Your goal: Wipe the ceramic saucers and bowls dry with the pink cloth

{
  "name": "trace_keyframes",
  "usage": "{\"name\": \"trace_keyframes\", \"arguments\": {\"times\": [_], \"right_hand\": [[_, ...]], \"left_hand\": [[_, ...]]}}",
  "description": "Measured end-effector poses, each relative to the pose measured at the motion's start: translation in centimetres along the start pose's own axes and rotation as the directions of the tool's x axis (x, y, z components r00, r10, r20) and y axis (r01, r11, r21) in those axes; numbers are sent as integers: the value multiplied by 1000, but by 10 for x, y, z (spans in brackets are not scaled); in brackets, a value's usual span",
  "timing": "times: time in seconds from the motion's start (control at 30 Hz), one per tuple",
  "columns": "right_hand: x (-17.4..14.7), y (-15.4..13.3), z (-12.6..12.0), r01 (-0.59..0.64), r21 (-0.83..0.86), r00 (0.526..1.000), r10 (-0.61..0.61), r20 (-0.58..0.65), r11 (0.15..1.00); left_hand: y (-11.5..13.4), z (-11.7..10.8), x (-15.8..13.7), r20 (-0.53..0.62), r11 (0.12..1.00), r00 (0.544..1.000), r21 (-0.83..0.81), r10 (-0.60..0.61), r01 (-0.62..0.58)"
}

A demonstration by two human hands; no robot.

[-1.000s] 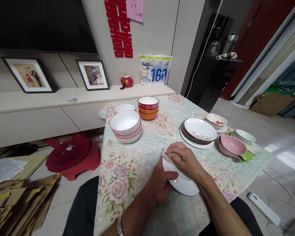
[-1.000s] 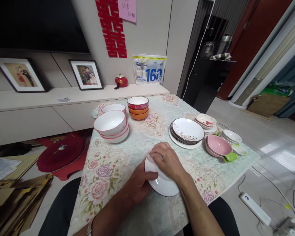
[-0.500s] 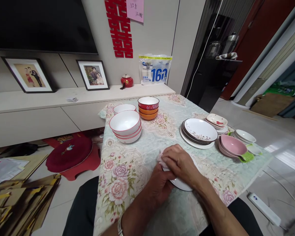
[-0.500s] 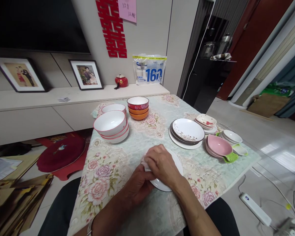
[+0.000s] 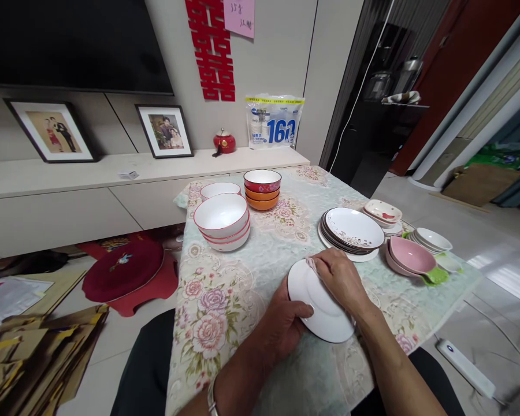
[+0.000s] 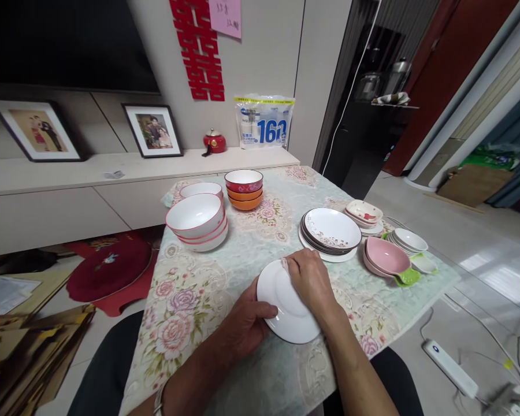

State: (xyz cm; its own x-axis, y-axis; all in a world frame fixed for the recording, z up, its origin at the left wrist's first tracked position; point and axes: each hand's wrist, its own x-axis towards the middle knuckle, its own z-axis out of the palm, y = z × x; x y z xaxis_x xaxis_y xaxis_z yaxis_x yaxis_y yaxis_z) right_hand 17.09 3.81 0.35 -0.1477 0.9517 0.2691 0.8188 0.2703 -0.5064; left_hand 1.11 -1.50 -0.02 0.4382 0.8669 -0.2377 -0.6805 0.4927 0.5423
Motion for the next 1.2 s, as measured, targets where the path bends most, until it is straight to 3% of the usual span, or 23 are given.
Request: {"name": "trace_keyframes", "arguments": {"times": [0.07, 0.17, 0.27, 0.33, 0.43, 0.53, 0.67, 0.77, 0.87, 0.97, 1.07, 1.2], "right_hand": [[-4, -13, -1, 119, 27, 993, -119, 9, 993], [-9, -35, -2, 328, 145, 937, -341, 77, 934], [-9, -39, -1, 409, 239, 891, -442, 102, 880], [-7, -30, 2, 382, 201, 915, -400, 57, 902], [-4, -11, 10, 233, 16, 971, -232, -62, 972], [-5, -1, 16, 96, -92, 982, -110, -155, 991], [-11, -15, 14, 144, -40, 987, -146, -69, 989], [-14, -32, 10, 246, 171, 968, -251, 9, 954], [-10, -37, 12, 299, 329, 950, -312, -15, 896], [-3, -23, 17, 249, 282, 968, -227, -109, 926], [0, -9, 15, 116, 176, 983, -88, -160, 978], [-6, -11, 2, 50, 123, 999, -50, -4, 991]], "left_hand": [[0, 1, 0, -11, 1000, 1000, -5, -1, 1], [-1, 3, 0, -37, 1000, 999, 22, -18, 19], [0, 3, 0, -66, 999, 998, 43, -19, 22], [1, 2, 1, -83, 1000, 997, 15, -3, 4], [3, -1, 3, -118, 997, 991, -49, 55, -61], [5, -3, 6, -124, 987, 984, -86, 126, -137], [7, -4, 10, -169, 972, 979, -186, 111, -142], [5, -6, 11, -170, 950, 983, -287, 75, -122], [2, -8, 10, -143, 954, 988, -284, 53, -92], [1, -6, 10, -163, 967, 986, -246, 32, -72], [3, -4, 11, -189, 969, 982, -236, 27, -73], [6, -2, 11, -135, 954, 991, -293, 22, -61]]}}
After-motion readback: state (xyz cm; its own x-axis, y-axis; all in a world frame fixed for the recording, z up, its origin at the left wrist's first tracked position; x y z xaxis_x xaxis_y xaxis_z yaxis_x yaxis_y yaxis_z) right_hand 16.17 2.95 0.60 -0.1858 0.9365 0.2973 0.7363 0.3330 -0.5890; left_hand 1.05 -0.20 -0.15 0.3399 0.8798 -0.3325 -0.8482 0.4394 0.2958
